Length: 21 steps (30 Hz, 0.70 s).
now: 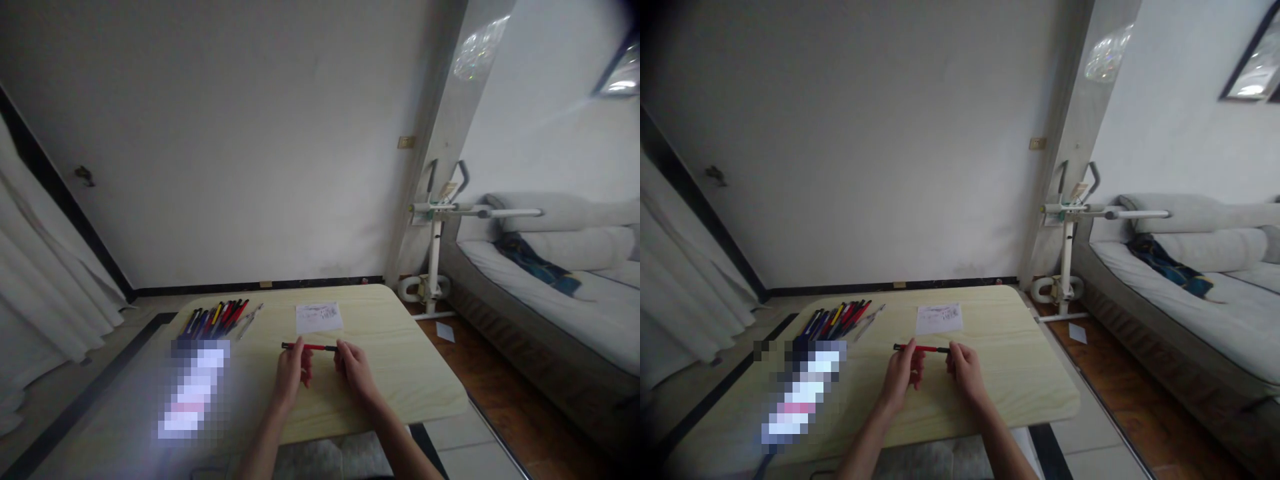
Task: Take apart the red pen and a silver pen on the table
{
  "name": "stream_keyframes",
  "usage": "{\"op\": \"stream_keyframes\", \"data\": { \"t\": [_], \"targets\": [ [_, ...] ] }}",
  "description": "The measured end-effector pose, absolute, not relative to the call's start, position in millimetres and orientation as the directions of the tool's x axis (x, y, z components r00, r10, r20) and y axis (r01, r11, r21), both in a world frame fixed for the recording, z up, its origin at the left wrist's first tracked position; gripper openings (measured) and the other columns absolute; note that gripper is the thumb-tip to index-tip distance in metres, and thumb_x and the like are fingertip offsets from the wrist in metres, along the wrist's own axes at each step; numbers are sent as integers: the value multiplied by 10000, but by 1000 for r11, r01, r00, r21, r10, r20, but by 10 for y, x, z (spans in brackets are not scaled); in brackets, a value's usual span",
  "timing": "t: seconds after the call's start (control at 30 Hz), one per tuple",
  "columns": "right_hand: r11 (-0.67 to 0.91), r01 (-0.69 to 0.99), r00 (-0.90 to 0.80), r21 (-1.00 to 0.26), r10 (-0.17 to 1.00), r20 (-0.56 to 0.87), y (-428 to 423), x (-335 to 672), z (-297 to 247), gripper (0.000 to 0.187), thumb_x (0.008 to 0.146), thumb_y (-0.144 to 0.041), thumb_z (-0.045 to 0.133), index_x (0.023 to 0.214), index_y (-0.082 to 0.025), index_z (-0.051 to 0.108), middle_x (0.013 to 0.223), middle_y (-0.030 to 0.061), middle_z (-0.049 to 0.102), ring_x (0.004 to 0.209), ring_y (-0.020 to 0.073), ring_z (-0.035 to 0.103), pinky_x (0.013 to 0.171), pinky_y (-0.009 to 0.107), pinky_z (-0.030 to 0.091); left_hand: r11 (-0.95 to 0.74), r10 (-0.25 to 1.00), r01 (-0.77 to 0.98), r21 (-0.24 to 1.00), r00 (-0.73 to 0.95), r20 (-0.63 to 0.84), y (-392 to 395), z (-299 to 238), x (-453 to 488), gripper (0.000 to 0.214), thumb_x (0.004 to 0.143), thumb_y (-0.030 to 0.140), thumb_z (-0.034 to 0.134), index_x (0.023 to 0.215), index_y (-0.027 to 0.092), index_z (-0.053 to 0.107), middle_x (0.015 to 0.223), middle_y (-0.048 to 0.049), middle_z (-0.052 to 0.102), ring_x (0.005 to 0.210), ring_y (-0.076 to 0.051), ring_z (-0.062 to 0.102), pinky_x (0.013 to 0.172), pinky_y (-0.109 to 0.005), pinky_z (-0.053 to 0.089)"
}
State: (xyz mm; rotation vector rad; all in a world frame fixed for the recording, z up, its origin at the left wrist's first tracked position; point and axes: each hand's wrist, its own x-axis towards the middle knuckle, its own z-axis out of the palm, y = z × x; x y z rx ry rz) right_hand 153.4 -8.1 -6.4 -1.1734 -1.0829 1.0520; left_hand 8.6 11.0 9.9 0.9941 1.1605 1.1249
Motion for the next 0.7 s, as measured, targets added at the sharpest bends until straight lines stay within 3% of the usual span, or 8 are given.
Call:
{"op": "stream_keyframes", "data": {
  "t": [0.23, 0.5, 0.7],
  "targets": [
    [105, 57, 167, -993, 979, 113, -59, 1469, -66, 540, 793, -588, 384, 467, -165, 464, 396, -22, 423, 365, 85, 364, 382, 207, 262, 100, 991, -127, 987, -81, -111, 89, 54, 145, 493, 655, 616, 511, 566, 132, 539, 361, 41, 438, 285, -76, 386, 283, -184, 266],
    [145, 94, 119, -985, 981, 155, -159, 1492, -60, 530, 799, -583, 381, 488, -165, 477, 415, -23, 429, 384, 87, 361, 389, 206, 263, 137, 989, -127, 982, -32, -142, 73, 43, 97, 485, 658, 615, 514, 578, 137, 523, 406, 39, 458, 305, -66, 390, 298, -178, 252],
    [146, 111, 110, -983, 981, 159, -174, 1496, -31, 512, 812, -569, 366, 525, -165, 491, 438, -19, 445, 393, 92, 374, 397, 208, 274, 86, 996, -136, 987, 22, -84, 104, 1, 87, 454, 683, 591, 504, 534, 164, 461, 352, 75, 354, 278, -54, 324, 301, -181, 216]
  ]
}}
